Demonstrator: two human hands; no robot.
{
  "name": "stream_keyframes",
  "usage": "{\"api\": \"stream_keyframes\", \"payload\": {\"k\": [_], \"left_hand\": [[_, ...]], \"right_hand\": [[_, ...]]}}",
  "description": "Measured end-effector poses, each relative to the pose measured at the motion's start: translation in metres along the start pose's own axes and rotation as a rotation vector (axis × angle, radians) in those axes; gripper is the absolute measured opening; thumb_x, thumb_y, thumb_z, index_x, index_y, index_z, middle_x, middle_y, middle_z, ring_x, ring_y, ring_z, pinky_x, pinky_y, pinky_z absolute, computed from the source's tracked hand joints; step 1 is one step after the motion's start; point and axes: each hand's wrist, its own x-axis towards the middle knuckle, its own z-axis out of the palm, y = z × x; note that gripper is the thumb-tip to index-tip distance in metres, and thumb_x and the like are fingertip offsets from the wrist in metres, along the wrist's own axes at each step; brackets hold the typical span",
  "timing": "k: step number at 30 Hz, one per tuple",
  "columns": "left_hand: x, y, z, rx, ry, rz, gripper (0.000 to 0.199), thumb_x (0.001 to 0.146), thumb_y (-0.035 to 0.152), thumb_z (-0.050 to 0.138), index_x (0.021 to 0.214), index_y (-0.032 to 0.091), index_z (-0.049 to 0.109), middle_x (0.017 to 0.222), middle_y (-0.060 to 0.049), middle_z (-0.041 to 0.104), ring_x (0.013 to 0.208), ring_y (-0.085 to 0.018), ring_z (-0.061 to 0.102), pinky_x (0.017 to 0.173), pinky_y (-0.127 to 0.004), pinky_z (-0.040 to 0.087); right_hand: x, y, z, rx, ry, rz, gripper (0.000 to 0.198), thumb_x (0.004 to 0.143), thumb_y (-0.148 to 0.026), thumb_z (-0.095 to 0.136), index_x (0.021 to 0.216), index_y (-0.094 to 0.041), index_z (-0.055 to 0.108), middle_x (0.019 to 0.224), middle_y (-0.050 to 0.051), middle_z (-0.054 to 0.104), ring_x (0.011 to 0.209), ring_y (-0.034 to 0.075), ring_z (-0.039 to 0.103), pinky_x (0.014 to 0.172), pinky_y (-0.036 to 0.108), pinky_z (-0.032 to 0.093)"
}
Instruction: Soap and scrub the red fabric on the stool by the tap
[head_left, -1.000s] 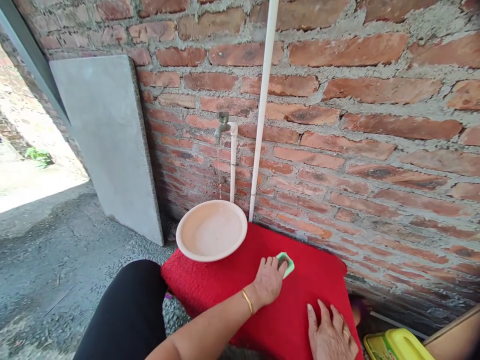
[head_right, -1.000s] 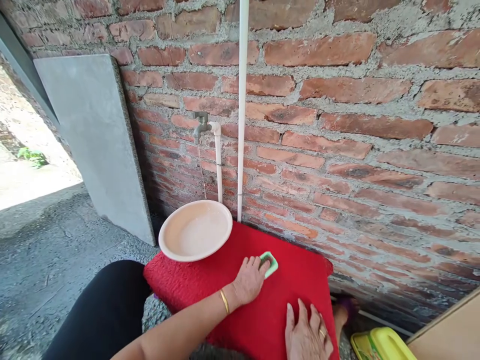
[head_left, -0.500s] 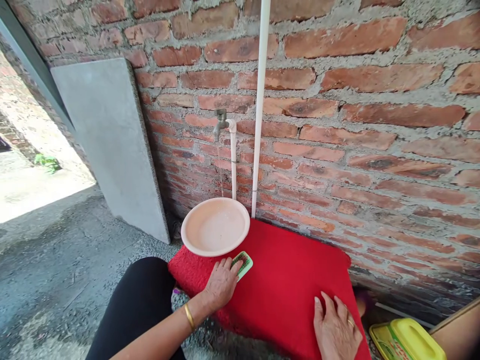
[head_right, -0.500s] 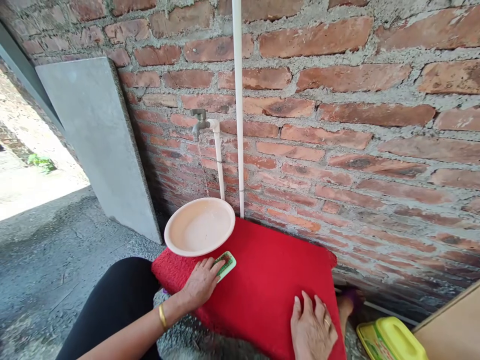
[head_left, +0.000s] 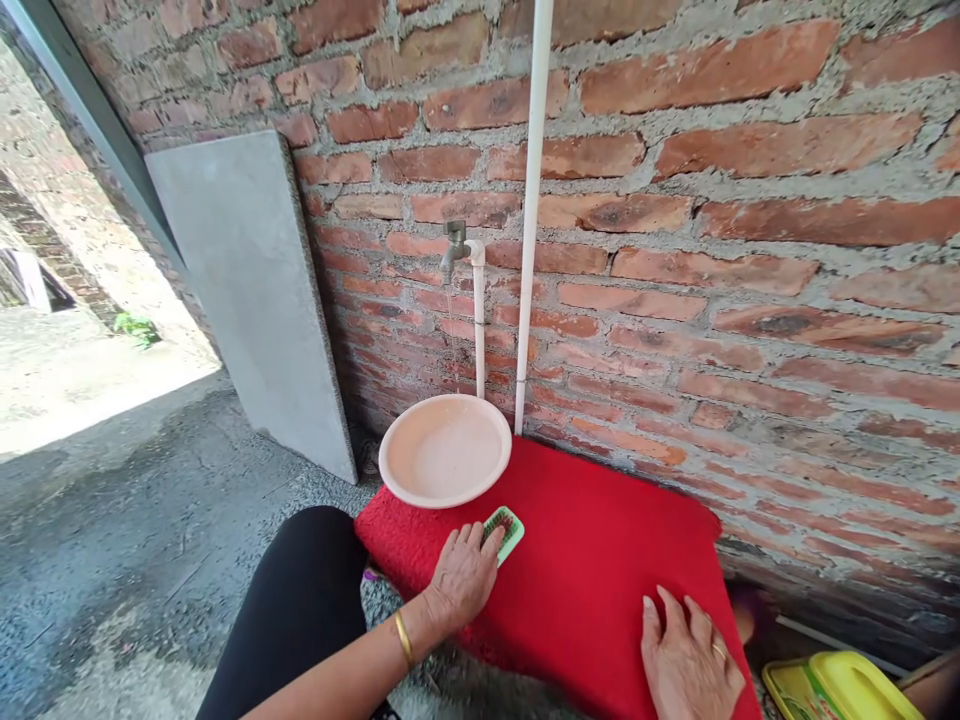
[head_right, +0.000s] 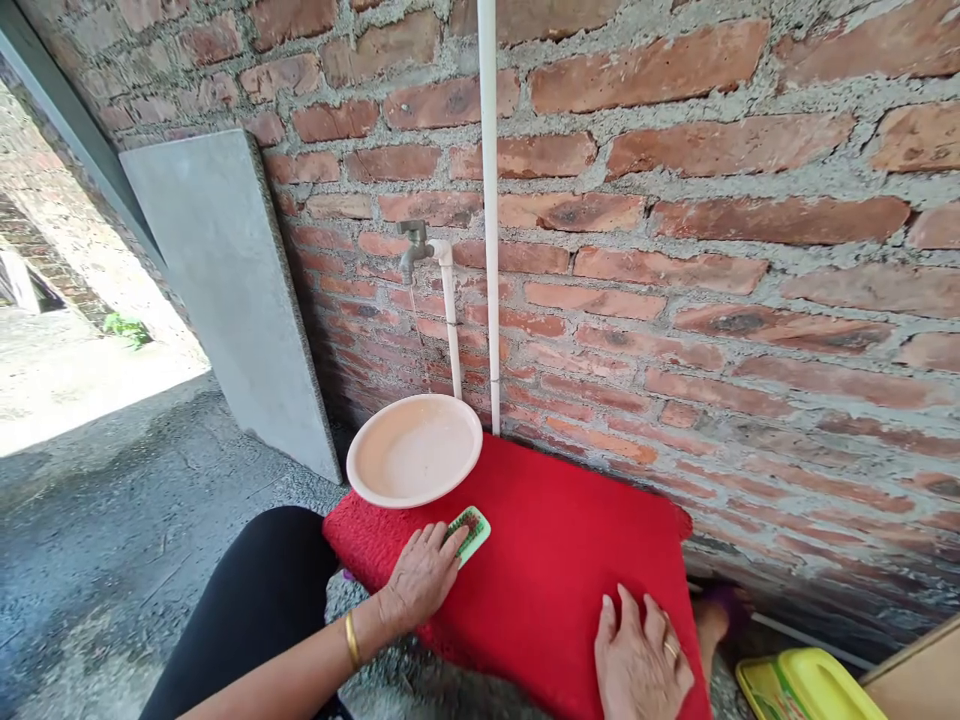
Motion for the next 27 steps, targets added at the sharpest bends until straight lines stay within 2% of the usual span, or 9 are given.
{"api": "stream_keyframes", "payload": {"k": [4, 8, 10, 13, 14, 16, 20, 23, 27], "left_hand": [[0.048, 0.012, -0.003, 0.015, 0.061, -0.089, 0.047, 0.092, 0.021, 0.048, 0.139, 0.022, 0.048, 0.115, -0.011, 0.06, 0.107, -0.026, 0.058, 0.094, -0.04, 0.048], [0.086, 0.045, -0.006, -0.006, 0.044, -0.083, 0.046, 0.091, 0.019, 0.048, 0.137, 0.018, 0.049, 0.113, -0.014, 0.059, 0.104, -0.027, 0.058, 0.091, -0.043, 0.049], [0.087, 0.063, -0.004, -0.025, 0.034, -0.01, 0.044, 0.092, 0.022, 0.049, 0.136, 0.02, 0.05, 0.111, -0.013, 0.059, 0.102, -0.026, 0.058, 0.089, -0.042, 0.049], [0.064, 0.079, 0.002, -0.063, 0.023, 0.192, 0.048, 0.093, 0.029, 0.051, 0.14, 0.03, 0.045, 0.116, -0.008, 0.059, 0.104, -0.023, 0.056, 0.094, -0.04, 0.046], [0.054, 0.078, 0.005, -0.072, 0.028, 0.255, 0.049, 0.093, 0.03, 0.05, 0.142, 0.031, 0.043, 0.117, -0.008, 0.058, 0.105, -0.023, 0.055, 0.096, -0.041, 0.046], [0.033, 0.067, 0.009, -0.066, 0.038, 0.252, 0.05, 0.094, 0.027, 0.048, 0.143, 0.031, 0.041, 0.116, -0.008, 0.058, 0.105, -0.024, 0.055, 0.096, -0.044, 0.045], [0.015, 0.026, 0.011, 0.021, 0.051, 0.01, 0.05, 0.091, 0.022, 0.047, 0.142, 0.026, 0.044, 0.112, -0.009, 0.059, 0.103, -0.026, 0.056, 0.092, -0.043, 0.047], [0.024, 0.012, 0.01, 0.065, 0.054, -0.064, 0.05, 0.091, 0.022, 0.048, 0.141, 0.022, 0.045, 0.109, -0.01, 0.059, 0.1, -0.025, 0.057, 0.085, -0.039, 0.05], [0.058, 0.02, 0.007, 0.1, 0.043, -0.083, 0.049, 0.091, 0.019, 0.048, 0.141, 0.017, 0.046, 0.109, -0.013, 0.06, 0.097, -0.024, 0.059, 0.081, -0.034, 0.052]], "right_hand": [[0.001, -0.001, -0.002, 0.003, 0.008, 0.001, 0.046, 0.098, -0.04, 0.035, 0.119, -0.018, 0.068, 0.127, 0.016, 0.061, 0.106, 0.031, 0.058, 0.085, 0.042, 0.044], [0.001, -0.001, -0.003, -0.006, 0.01, -0.005, 0.045, 0.098, -0.04, 0.035, 0.12, -0.018, 0.068, 0.127, 0.015, 0.061, 0.107, 0.03, 0.058, 0.086, 0.042, 0.044], [0.0, 0.0, -0.003, -0.012, 0.002, -0.009, 0.047, 0.098, -0.041, 0.032, 0.121, -0.019, 0.067, 0.128, 0.015, 0.06, 0.106, 0.03, 0.058, 0.086, 0.042, 0.044], [-0.001, 0.001, -0.001, -0.007, -0.004, -0.006, 0.05, 0.099, -0.042, 0.028, 0.121, -0.019, 0.067, 0.129, 0.015, 0.06, 0.107, 0.031, 0.057, 0.086, 0.042, 0.043], [-0.001, 0.001, 0.0, -0.003, -0.006, -0.004, 0.051, 0.099, -0.043, 0.027, 0.122, -0.018, 0.066, 0.129, 0.015, 0.059, 0.108, 0.031, 0.057, 0.086, 0.043, 0.043], [-0.002, 0.001, 0.0, -0.002, -0.013, -0.003, 0.052, 0.099, -0.044, 0.026, 0.122, -0.018, 0.066, 0.13, 0.015, 0.059, 0.109, 0.031, 0.056, 0.086, 0.043, 0.042], [-0.002, -0.002, -0.001, -0.011, -0.021, 0.006, 0.051, 0.099, -0.044, 0.027, 0.123, -0.019, 0.066, 0.13, 0.015, 0.058, 0.109, 0.031, 0.056, 0.086, 0.043, 0.041], [-0.001, -0.003, -0.002, -0.009, -0.011, 0.008, 0.051, 0.099, -0.043, 0.028, 0.123, -0.018, 0.066, 0.13, 0.015, 0.058, 0.109, 0.032, 0.056, 0.086, 0.043, 0.042], [-0.001, -0.002, -0.003, 0.003, -0.008, -0.004, 0.051, 0.099, -0.042, 0.029, 0.123, -0.016, 0.066, 0.129, 0.016, 0.059, 0.108, 0.032, 0.056, 0.085, 0.043, 0.042]]}}
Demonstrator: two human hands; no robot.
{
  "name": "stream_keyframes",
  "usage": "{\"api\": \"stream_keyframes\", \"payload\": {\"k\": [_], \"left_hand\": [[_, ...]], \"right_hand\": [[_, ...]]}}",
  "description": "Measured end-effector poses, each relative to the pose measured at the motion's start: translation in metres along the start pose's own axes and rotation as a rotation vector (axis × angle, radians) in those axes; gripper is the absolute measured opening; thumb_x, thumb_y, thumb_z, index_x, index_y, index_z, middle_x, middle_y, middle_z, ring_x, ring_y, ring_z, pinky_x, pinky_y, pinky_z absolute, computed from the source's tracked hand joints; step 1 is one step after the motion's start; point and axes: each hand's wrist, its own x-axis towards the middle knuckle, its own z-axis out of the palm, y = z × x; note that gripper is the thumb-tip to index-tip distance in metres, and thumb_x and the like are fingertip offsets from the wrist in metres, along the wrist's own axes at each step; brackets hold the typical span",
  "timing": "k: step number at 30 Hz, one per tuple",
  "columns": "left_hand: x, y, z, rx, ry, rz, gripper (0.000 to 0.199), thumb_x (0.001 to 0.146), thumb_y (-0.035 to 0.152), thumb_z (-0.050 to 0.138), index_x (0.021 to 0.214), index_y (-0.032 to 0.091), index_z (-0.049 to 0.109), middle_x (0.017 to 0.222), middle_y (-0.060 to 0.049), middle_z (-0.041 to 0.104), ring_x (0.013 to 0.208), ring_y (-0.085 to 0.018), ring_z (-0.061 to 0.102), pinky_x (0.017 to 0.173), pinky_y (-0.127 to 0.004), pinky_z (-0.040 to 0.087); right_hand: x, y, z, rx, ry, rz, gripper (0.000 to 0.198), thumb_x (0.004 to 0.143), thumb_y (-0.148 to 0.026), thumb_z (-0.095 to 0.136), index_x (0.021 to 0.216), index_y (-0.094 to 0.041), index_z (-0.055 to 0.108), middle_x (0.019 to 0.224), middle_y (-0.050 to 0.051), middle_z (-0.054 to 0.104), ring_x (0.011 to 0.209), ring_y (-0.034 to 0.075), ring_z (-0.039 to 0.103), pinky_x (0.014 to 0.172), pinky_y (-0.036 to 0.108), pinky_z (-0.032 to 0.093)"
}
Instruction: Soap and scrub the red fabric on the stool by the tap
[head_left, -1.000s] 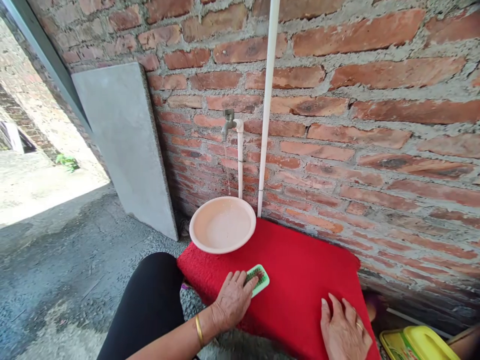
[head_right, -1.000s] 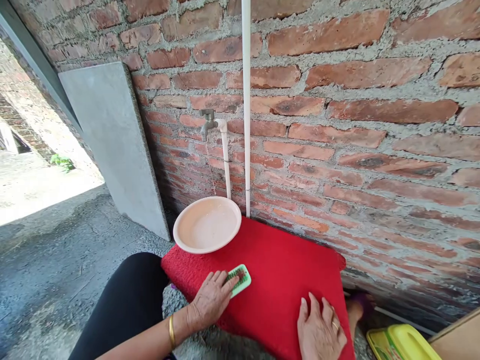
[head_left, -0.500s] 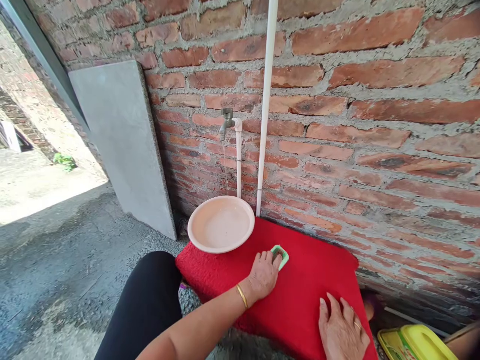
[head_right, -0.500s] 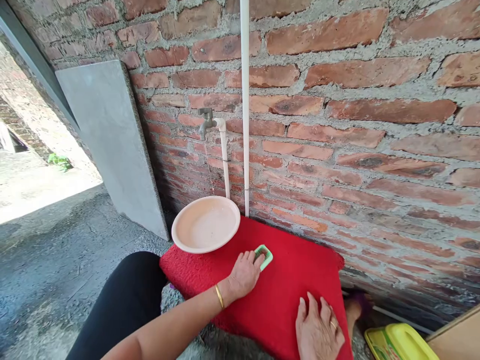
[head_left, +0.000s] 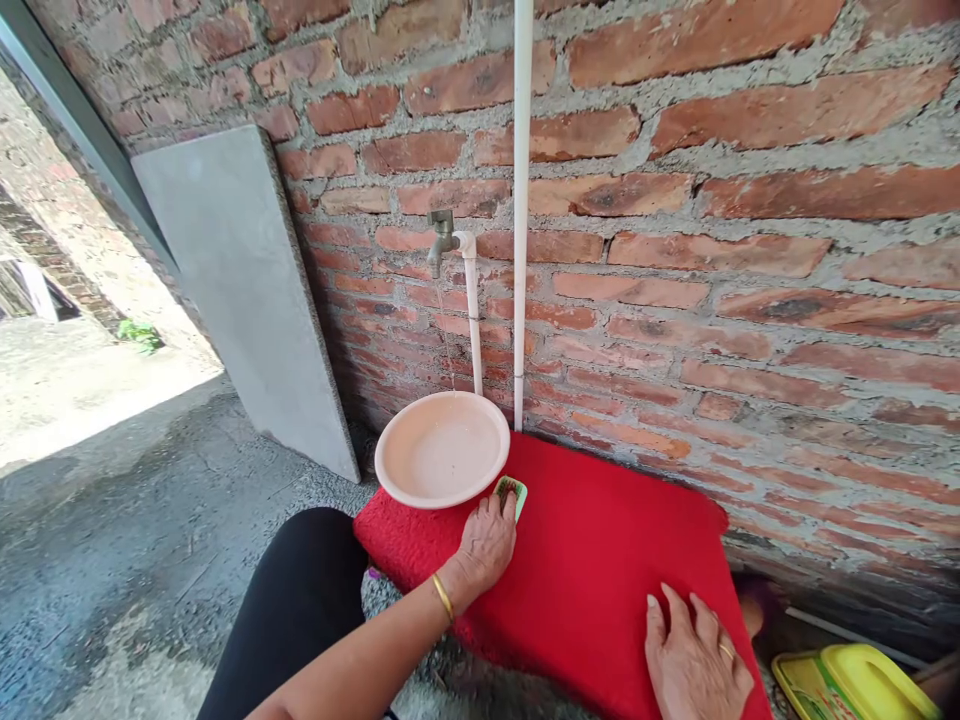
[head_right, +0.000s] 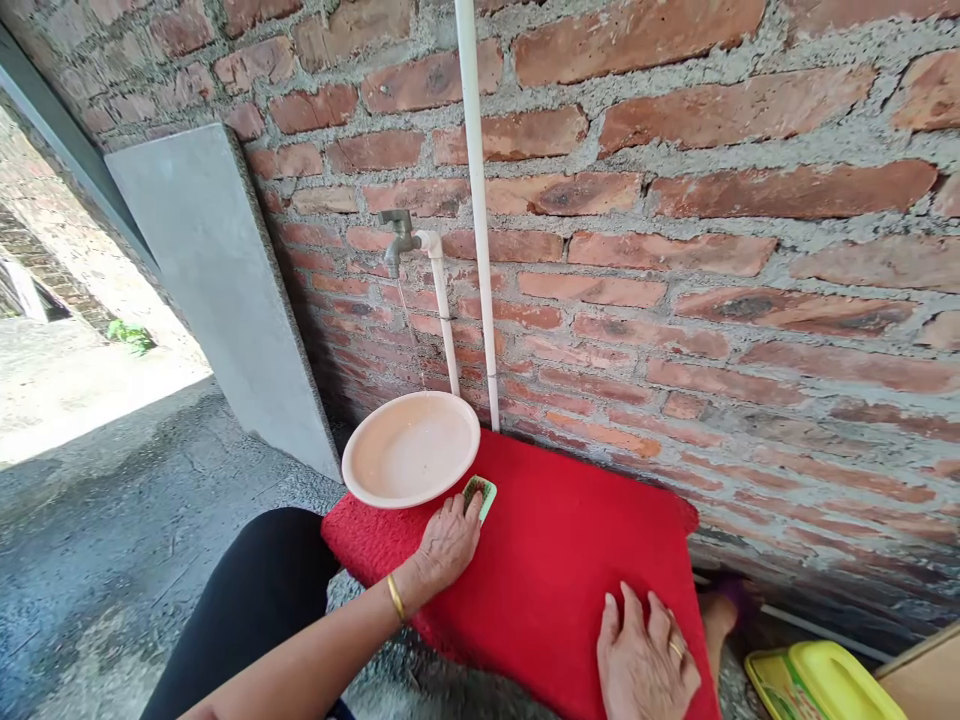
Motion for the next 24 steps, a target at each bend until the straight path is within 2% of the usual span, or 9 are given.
{"api": "stream_keyframes", "payload": {"k": [5, 9, 12, 15, 17, 18, 20, 24], "left_hand": [[0.057, 0.015, 0.0, 0.013, 0.033, -0.029, 0.05, 0.091, 0.013, 0.05, 0.14, 0.016, 0.046, 0.116, -0.016, 0.059, 0.108, -0.026, 0.058, 0.09, -0.036, 0.05], [0.084, 0.043, 0.0, -0.01, 0.033, -0.048, 0.049, 0.091, 0.01, 0.045, 0.14, 0.012, 0.046, 0.115, -0.02, 0.058, 0.103, -0.027, 0.059, 0.081, -0.037, 0.052], [0.078, 0.092, -0.002, -0.057, 0.027, 0.037, 0.045, 0.094, 0.013, 0.038, 0.139, 0.012, 0.047, 0.112, -0.019, 0.06, 0.097, -0.025, 0.06, 0.076, -0.037, 0.053], [0.055, 0.142, -0.007, -0.128, 0.034, 0.231, 0.044, 0.096, 0.026, 0.044, 0.138, 0.019, 0.047, 0.113, -0.013, 0.06, 0.097, -0.022, 0.058, 0.079, -0.035, 0.052], [0.043, 0.159, -0.01, -0.173, 0.04, 0.342, 0.044, 0.095, 0.035, 0.048, 0.137, 0.024, 0.048, 0.115, -0.01, 0.059, 0.099, -0.02, 0.057, 0.083, -0.034, 0.05], [0.039, 0.159, -0.01, -0.188, 0.04, 0.369, 0.044, 0.094, 0.037, 0.049, 0.137, 0.027, 0.047, 0.116, -0.008, 0.059, 0.099, -0.02, 0.056, 0.084, -0.033, 0.05], [0.038, 0.144, -0.01, -0.196, 0.035, 0.347, 0.043, 0.095, 0.035, 0.048, 0.138, 0.029, 0.046, 0.116, -0.008, 0.059, 0.1, -0.02, 0.056, 0.084, -0.034, 0.049], [0.055, 0.081, -0.007, -0.144, 0.013, 0.115, 0.046, 0.094, 0.024, 0.047, 0.14, 0.023, 0.044, 0.111, -0.012, 0.058, 0.1, -0.024, 0.057, 0.081, -0.038, 0.05]], "right_hand": [[0.0, 0.001, 0.003, 0.018, 0.024, -0.004, 0.049, 0.098, -0.042, 0.032, 0.12, -0.016, 0.067, 0.127, 0.017, 0.06, 0.107, 0.033, 0.056, 0.085, 0.044, 0.043], [0.001, 0.0, 0.006, 0.028, 0.049, -0.002, 0.051, 0.097, -0.044, 0.03, 0.118, -0.016, 0.068, 0.125, 0.017, 0.061, 0.105, 0.032, 0.057, 0.085, 0.044, 0.043], [0.001, 0.001, 0.006, 0.04, 0.052, 0.001, 0.053, 0.097, -0.045, 0.028, 0.117, -0.016, 0.068, 0.124, 0.017, 0.061, 0.104, 0.032, 0.057, 0.084, 0.044, 0.043], [0.0, 0.003, 0.005, 0.06, 0.042, -0.002, 0.055, 0.097, -0.046, 0.026, 0.117, -0.017, 0.068, 0.124, 0.017, 0.061, 0.105, 0.033, 0.057, 0.084, 0.046, 0.043], [0.0, 0.004, 0.004, 0.071, 0.033, -0.006, 0.054, 0.096, -0.046, 0.026, 0.117, -0.017, 0.068, 0.126, 0.017, 0.061, 0.106, 0.033, 0.057, 0.084, 0.046, 0.043], [0.0, 0.004, 0.004, 0.075, 0.031, -0.005, 0.054, 0.096, -0.046, 0.026, 0.118, -0.018, 0.067, 0.126, 0.017, 0.061, 0.106, 0.033, 0.057, 0.084, 0.046, 0.043], [-0.001, 0.004, 0.004, 0.082, 0.035, 0.003, 0.055, 0.096, -0.047, 0.026, 0.117, -0.018, 0.068, 0.126, 0.017, 0.061, 0.107, 0.032, 0.057, 0.084, 0.046, 0.042], [0.0, 0.001, 0.004, 0.096, 0.057, 0.027, 0.057, 0.097, -0.048, 0.025, 0.117, -0.016, 0.068, 0.126, 0.017, 0.061, 0.108, 0.033, 0.056, 0.087, 0.046, 0.042]]}}
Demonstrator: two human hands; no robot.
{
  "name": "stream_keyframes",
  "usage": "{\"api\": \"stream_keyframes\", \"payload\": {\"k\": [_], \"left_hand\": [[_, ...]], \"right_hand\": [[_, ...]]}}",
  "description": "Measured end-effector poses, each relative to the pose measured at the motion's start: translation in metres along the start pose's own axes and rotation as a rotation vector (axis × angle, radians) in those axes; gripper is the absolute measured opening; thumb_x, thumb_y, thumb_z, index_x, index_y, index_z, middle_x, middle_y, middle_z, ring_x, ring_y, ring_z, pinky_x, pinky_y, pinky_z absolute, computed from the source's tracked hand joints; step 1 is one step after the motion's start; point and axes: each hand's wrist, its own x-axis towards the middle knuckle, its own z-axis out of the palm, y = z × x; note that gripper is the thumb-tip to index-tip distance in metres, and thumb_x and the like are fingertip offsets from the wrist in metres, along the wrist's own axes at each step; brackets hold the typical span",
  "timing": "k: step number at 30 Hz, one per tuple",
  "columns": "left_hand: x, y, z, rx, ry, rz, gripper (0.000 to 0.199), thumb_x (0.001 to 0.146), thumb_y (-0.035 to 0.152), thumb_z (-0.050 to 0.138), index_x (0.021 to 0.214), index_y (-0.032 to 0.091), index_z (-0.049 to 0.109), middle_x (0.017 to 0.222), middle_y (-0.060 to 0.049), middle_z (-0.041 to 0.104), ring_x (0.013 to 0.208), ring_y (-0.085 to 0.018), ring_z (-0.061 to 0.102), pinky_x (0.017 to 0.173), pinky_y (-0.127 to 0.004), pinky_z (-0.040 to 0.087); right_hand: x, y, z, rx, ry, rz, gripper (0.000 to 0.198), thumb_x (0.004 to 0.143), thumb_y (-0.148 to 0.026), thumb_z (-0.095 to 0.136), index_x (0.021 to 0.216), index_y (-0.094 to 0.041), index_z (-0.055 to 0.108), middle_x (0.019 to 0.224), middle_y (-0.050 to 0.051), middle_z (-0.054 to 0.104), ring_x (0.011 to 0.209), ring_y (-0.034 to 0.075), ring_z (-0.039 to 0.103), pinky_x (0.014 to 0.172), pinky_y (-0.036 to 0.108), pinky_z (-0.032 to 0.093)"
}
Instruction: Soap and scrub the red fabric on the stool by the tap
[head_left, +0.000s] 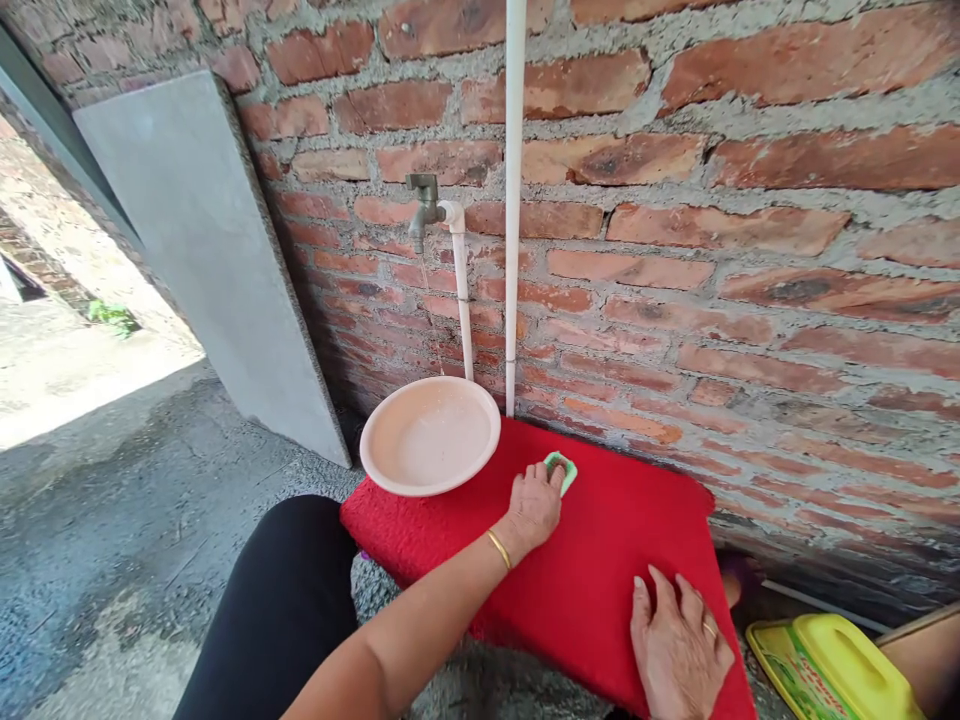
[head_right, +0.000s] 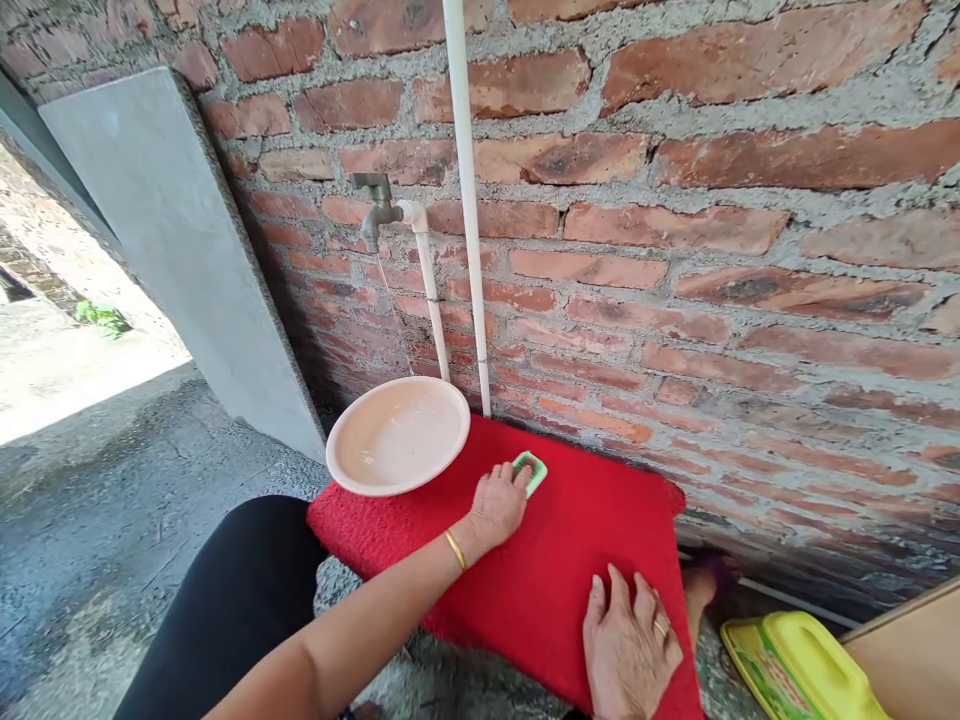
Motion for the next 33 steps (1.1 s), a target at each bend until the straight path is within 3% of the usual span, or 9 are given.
{"api": "stream_keyframes", "payload": {"k": [4, 10, 13, 16, 20, 22, 25, 30, 33], "left_hand": [[0.007, -0.022, -0.005, 0.036, -0.001, -0.119, 0.044, 0.092, 0.022, 0.048, 0.136, 0.016, 0.048, 0.109, -0.015, 0.057, 0.098, -0.027, 0.057, 0.076, -0.038, 0.051], [-0.023, 0.066, 0.01, -0.046, -0.007, 0.203, 0.046, 0.093, 0.034, 0.049, 0.139, 0.026, 0.046, 0.113, -0.01, 0.058, 0.098, -0.023, 0.056, 0.085, -0.041, 0.051], [-0.033, 0.079, 0.01, -0.107, -0.008, 0.324, 0.046, 0.094, 0.037, 0.048, 0.138, 0.028, 0.045, 0.117, -0.009, 0.058, 0.102, -0.023, 0.055, 0.089, -0.041, 0.049], [-0.023, 0.045, 0.002, -0.088, -0.029, 0.149, 0.046, 0.093, 0.033, 0.049, 0.139, 0.032, 0.043, 0.116, -0.006, 0.058, 0.104, -0.022, 0.055, 0.09, -0.039, 0.048], [0.007, -0.02, -0.011, -0.023, -0.031, -0.116, 0.043, 0.092, 0.02, 0.046, 0.135, 0.019, 0.048, 0.111, -0.014, 0.057, 0.102, -0.027, 0.057, 0.083, -0.042, 0.05], [0.018, -0.03, -0.013, -0.003, -0.032, -0.197, 0.042, 0.091, 0.019, 0.047, 0.133, 0.015, 0.049, 0.111, -0.017, 0.057, 0.102, -0.03, 0.057, 0.08, -0.042, 0.051], [0.02, -0.004, -0.01, -0.015, -0.041, -0.162, 0.045, 0.091, 0.024, 0.051, 0.135, 0.016, 0.048, 0.113, -0.017, 0.056, 0.103, -0.029, 0.056, 0.08, -0.041, 0.05], [-0.001, 0.067, 0.0, -0.114, -0.078, 0.198, 0.045, 0.09, 0.038, 0.054, 0.135, 0.034, 0.048, 0.118, -0.006, 0.057, 0.104, -0.02, 0.053, 0.092, -0.036, 0.046], [-0.001, 0.066, 0.001, -0.143, -0.066, 0.243, 0.044, 0.091, 0.038, 0.053, 0.134, 0.038, 0.047, 0.119, -0.003, 0.057, 0.106, -0.02, 0.052, 0.094, -0.036, 0.044]], "right_hand": [[0.001, -0.002, 0.001, 0.006, 0.018, 0.006, 0.056, 0.097, -0.047, 0.025, 0.116, -0.016, 0.068, 0.125, 0.017, 0.061, 0.108, 0.033, 0.056, 0.087, 0.046, 0.041], [0.0, 0.002, 0.002, -0.019, -0.001, -0.02, 0.053, 0.098, -0.045, 0.028, 0.117, -0.016, 0.068, 0.125, 0.017, 0.061, 0.108, 0.033, 0.056, 0.086, 0.046, 0.042], [0.0, 0.003, 0.001, -0.031, -0.01, -0.034, 0.052, 0.098, -0.045, 0.028, 0.117, -0.017, 0.068, 0.126, 0.016, 0.061, 0.107, 0.033, 0.057, 0.086, 0.046, 0.042], [0.0, 0.002, 0.0, -0.043, -0.012, -0.023, 0.05, 0.098, -0.044, 0.031, 0.117, -0.017, 0.068, 0.126, 0.016, 0.061, 0.108, 0.033, 0.057, 0.086, 0.045, 0.042], [0.0, -0.001, -0.002, -0.053, -0.015, -0.008, 0.046, 0.098, -0.042, 0.035, 0.117, -0.017, 0.068, 0.126, 0.016, 0.061, 0.11, 0.032, 0.056, 0.088, 0.044, 0.042], [0.0, -0.001, -0.002, -0.051, -0.016, -0.004, 0.046, 0.097, -0.042, 0.035, 0.118, -0.017, 0.068, 0.127, 0.016, 0.061, 0.111, 0.032, 0.056, 0.089, 0.044, 0.042], [0.0, -0.001, -0.001, -0.047, -0.022, 0.001, 0.045, 0.097, -0.041, 0.036, 0.118, -0.017, 0.068, 0.127, 0.016, 0.061, 0.111, 0.032, 0.056, 0.089, 0.044, 0.042], [0.0, 0.001, -0.001, -0.025, -0.036, -0.005, 0.047, 0.097, -0.041, 0.034, 0.119, -0.017, 0.068, 0.128, 0.017, 0.061, 0.111, 0.032, 0.056, 0.088, 0.046, 0.042], [0.0, 0.0, -0.002, -0.018, -0.028, -0.004, 0.05, 0.097, -0.043, 0.031, 0.119, -0.017, 0.068, 0.128, 0.017, 0.061, 0.111, 0.032, 0.056, 0.088, 0.046, 0.042]]}}
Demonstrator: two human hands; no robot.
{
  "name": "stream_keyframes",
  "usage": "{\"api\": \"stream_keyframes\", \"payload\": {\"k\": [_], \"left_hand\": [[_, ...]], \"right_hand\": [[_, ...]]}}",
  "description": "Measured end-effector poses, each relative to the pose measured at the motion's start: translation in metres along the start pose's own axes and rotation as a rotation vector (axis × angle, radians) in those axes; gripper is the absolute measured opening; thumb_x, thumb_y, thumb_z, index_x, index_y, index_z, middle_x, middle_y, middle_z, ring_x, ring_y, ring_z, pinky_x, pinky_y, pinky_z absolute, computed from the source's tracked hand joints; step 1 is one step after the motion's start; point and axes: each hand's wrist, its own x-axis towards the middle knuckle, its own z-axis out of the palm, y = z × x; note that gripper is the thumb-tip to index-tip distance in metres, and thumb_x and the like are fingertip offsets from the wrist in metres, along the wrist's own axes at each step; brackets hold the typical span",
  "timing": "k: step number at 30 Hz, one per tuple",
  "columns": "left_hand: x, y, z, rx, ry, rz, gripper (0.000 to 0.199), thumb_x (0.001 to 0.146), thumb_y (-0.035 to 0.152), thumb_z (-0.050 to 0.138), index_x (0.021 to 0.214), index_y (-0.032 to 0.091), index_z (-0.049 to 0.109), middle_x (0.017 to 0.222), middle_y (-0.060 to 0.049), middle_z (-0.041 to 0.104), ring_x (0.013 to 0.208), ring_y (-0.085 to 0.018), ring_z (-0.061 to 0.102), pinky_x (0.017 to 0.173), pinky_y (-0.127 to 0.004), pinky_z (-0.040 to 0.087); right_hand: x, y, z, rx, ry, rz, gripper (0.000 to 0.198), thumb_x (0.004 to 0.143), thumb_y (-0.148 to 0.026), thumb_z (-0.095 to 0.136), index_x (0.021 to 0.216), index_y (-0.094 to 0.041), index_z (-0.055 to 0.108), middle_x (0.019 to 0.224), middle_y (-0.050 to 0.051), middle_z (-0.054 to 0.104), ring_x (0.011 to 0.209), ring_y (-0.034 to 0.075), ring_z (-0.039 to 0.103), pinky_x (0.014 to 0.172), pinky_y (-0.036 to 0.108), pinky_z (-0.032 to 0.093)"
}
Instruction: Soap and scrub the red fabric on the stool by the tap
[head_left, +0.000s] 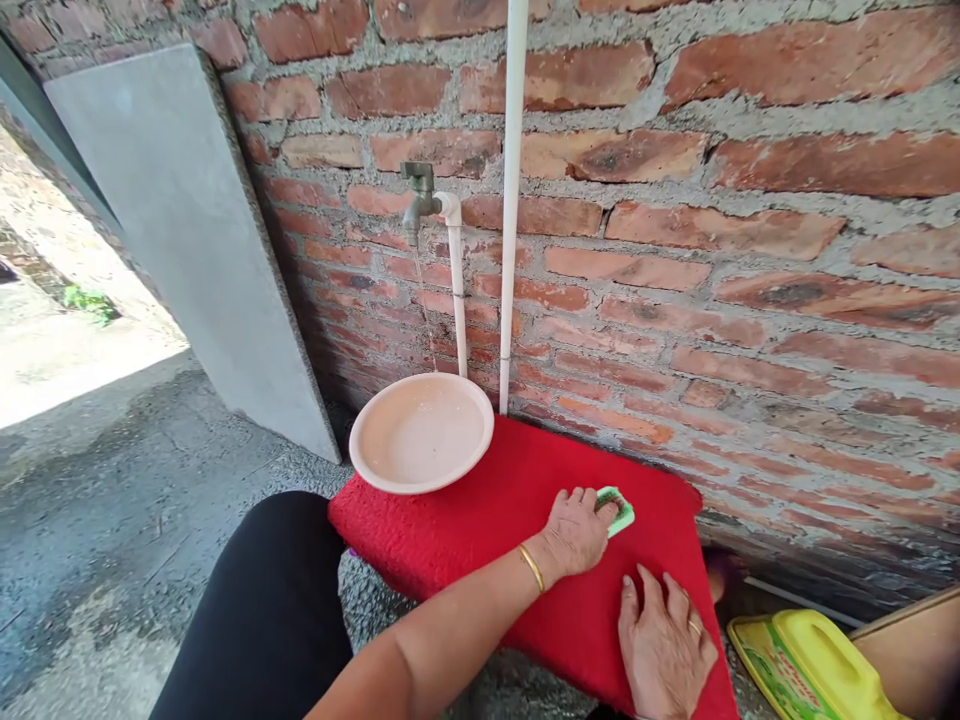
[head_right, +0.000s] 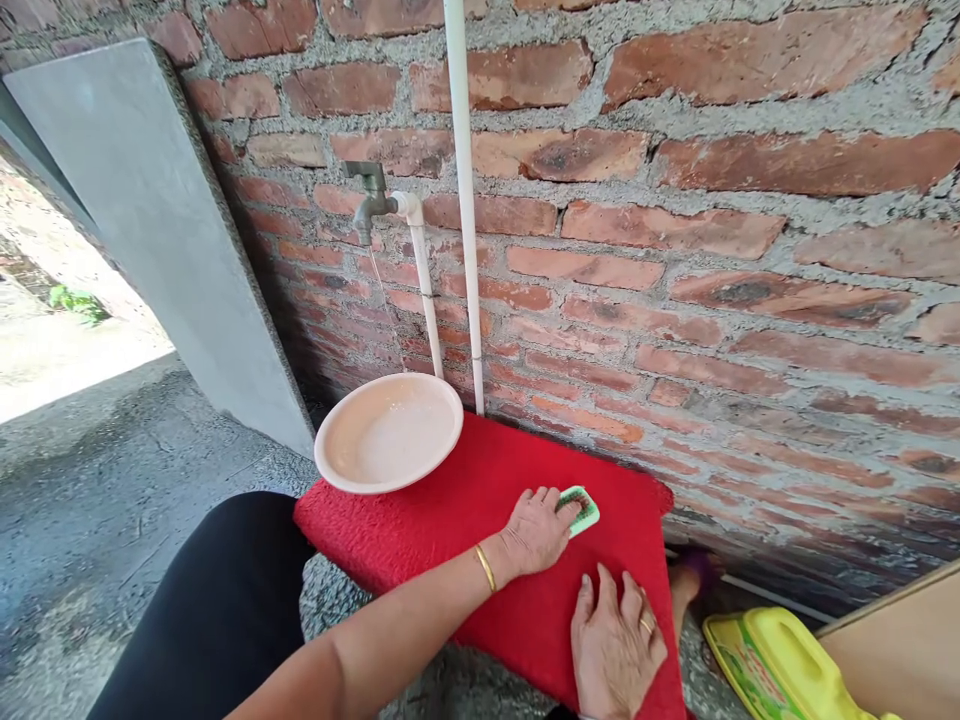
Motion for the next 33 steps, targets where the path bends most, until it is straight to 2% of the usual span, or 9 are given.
{"api": "stream_keyframes", "payload": {"k": [5, 8, 14, 18, 21, 23, 27, 30, 33], "left_hand": [[0.023, -0.039, -0.009, 0.046, 0.042, -0.262, 0.044, 0.093, 0.026, 0.047, 0.137, 0.022, 0.046, 0.115, -0.013, 0.056, 0.104, -0.025, 0.053, 0.087, -0.041, 0.046], [0.04, -0.03, -0.006, 0.058, 0.041, -0.314, 0.045, 0.093, 0.027, 0.048, 0.136, 0.016, 0.046, 0.115, -0.016, 0.055, 0.104, -0.028, 0.053, 0.085, -0.042, 0.046], [0.042, 0.042, 0.013, -0.012, -0.008, 0.069, 0.041, 0.095, 0.034, 0.046, 0.136, 0.029, 0.048, 0.119, -0.008, 0.055, 0.104, -0.021, 0.052, 0.089, -0.036, 0.045], [0.019, 0.035, 0.012, -0.039, -0.025, 0.337, 0.04, 0.098, 0.037, 0.039, 0.137, 0.033, 0.046, 0.12, -0.007, 0.055, 0.106, -0.022, 0.052, 0.094, -0.041, 0.044], [-0.007, -0.011, 0.0, 0.019, -0.034, 0.185, 0.041, 0.096, 0.033, 0.043, 0.137, 0.038, 0.046, 0.117, -0.006, 0.055, 0.105, -0.022, 0.053, 0.095, -0.042, 0.043], [-0.024, -0.05, -0.011, 0.081, -0.023, -0.057, 0.043, 0.094, 0.033, 0.049, 0.135, 0.044, 0.045, 0.114, -0.002, 0.056, 0.104, -0.021, 0.054, 0.095, -0.038, 0.044], [-0.047, -0.101, -0.029, 0.152, 0.027, -0.332, 0.044, 0.093, 0.026, 0.05, 0.137, 0.027, 0.046, 0.11, -0.009, 0.054, 0.101, -0.025, 0.054, 0.084, -0.038, 0.047], [-0.054, -0.086, -0.027, 0.163, 0.037, -0.375, 0.042, 0.091, 0.028, 0.053, 0.133, 0.023, 0.05, 0.109, -0.01, 0.055, 0.099, -0.026, 0.054, 0.082, -0.037, 0.047], [-0.061, -0.035, -0.011, 0.139, 0.021, -0.246, 0.046, 0.089, 0.036, 0.057, 0.134, 0.027, 0.05, 0.109, -0.008, 0.056, 0.098, -0.024, 0.055, 0.083, -0.036, 0.047]], "right_hand": [[0.0, -0.003, -0.002, 0.006, -0.006, 0.018, 0.051, 0.097, -0.044, 0.03, 0.117, -0.018, 0.068, 0.126, 0.016, 0.062, 0.111, 0.032, 0.055, 0.089, 0.047, 0.042], [0.0, -0.002, -0.003, 0.022, -0.022, 0.023, 0.051, 0.097, -0.044, 0.03, 0.117, -0.017, 0.068, 0.127, 0.017, 0.061, 0.11, 0.032, 0.056, 0.089, 0.047, 0.041], [0.001, 0.001, -0.004, 0.172, 0.017, 0.093, 0.052, 0.098, -0.044, 0.027, 0.119, -0.015, 0.065, 0.125, 0.017, 0.062, 0.107, 0.032, 0.058, 0.088, 0.046, 0.042], [0.002, 0.009, -0.001, 0.402, 0.128, 0.182, 0.053, 0.097, -0.05, 0.03, 0.113, -0.014, 0.066, 0.115, 0.017, 0.065, 0.104, 0.03, 0.059, 0.087, 0.043, 0.044], [0.001, 0.014, 0.0, 0.552, 0.164, 0.232, 0.055, 0.095, -0.055, 0.034, 0.11, -0.013, 0.065, 0.11, 0.018, 0.066, 0.106, 0.03, 0.058, 0.093, 0.044, 0.044], [0.0, 0.014, -0.001, 0.619, 0.17, 0.3, 0.055, 0.095, -0.057, 0.035, 0.111, -0.014, 0.064, 0.111, 0.018, 0.065, 0.11, 0.031, 0.056, 0.097, 0.045, 0.042], [-0.003, 0.013, -0.006, 0.701, 0.209, 0.413, 0.054, 0.094, -0.058, 0.037, 0.113, -0.015, 0.063, 0.113, 0.018, 0.064, 0.115, 0.031, 0.053, 0.099, 0.046, 0.041], [-0.003, 0.015, -0.005, 0.717, 0.236, 0.437, 0.055, 0.094, -0.059, 0.036, 0.112, -0.015, 0.063, 0.113, 0.018, 0.065, 0.113, 0.03, 0.054, 0.098, 0.045, 0.041], [-0.004, 0.019, -0.001, 0.718, 0.231, 0.432, 0.056, 0.094, -0.06, 0.033, 0.11, -0.016, 0.063, 0.114, 0.017, 0.065, 0.115, 0.03, 0.054, 0.098, 0.045, 0.04]]}}
